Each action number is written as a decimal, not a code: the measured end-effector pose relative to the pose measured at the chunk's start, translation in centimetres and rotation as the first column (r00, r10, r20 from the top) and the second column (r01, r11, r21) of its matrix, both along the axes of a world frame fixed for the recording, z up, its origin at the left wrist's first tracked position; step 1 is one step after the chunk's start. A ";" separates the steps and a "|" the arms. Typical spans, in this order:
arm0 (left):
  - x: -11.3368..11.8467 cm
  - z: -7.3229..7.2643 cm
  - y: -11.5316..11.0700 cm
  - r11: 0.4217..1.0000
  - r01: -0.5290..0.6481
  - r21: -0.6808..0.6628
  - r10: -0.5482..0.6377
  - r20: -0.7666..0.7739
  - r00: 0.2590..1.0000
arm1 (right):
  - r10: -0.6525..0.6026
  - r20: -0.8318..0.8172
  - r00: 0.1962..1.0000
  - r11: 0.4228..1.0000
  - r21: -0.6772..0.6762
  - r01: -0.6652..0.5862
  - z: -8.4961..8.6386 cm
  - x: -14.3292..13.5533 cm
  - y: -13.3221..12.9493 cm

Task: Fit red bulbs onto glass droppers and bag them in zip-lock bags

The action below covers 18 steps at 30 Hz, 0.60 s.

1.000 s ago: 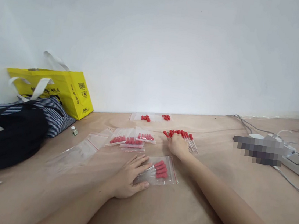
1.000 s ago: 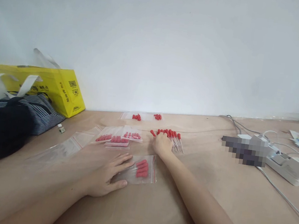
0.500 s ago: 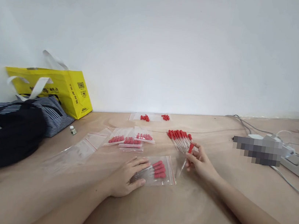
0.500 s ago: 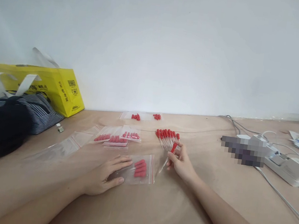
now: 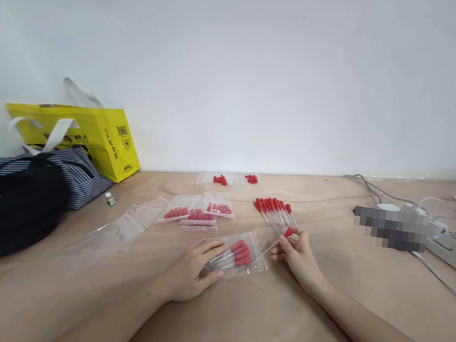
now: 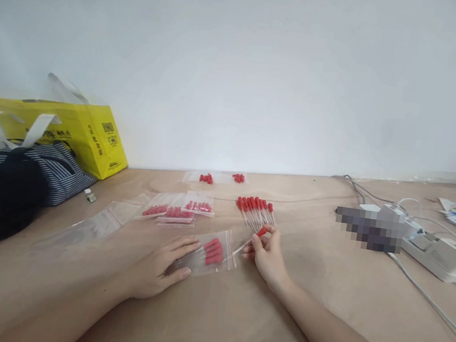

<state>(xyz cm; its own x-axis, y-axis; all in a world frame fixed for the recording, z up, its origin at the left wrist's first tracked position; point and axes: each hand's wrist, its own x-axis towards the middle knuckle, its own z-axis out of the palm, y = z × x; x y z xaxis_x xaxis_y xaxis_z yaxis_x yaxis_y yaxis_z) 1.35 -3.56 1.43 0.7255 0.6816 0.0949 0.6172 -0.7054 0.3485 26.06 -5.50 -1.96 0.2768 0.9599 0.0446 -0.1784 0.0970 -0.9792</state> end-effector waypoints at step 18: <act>0.1 -0.3 0.1 0.998 -0.032 0.047 0.031 0.026 0.999 | 0.134 -0.157 0.978 0.991 0.011 -0.134 0.3 -1.6 -0.4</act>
<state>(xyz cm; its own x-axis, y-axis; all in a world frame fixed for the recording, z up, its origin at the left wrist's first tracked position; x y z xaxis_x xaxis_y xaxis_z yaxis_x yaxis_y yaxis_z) 1.50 -3.44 1.17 0.7006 0.6986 0.1457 0.6307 -0.7017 0.3315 24.46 -5.90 -1.66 0.1494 0.9887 0.0107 -0.3417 0.0618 -0.9378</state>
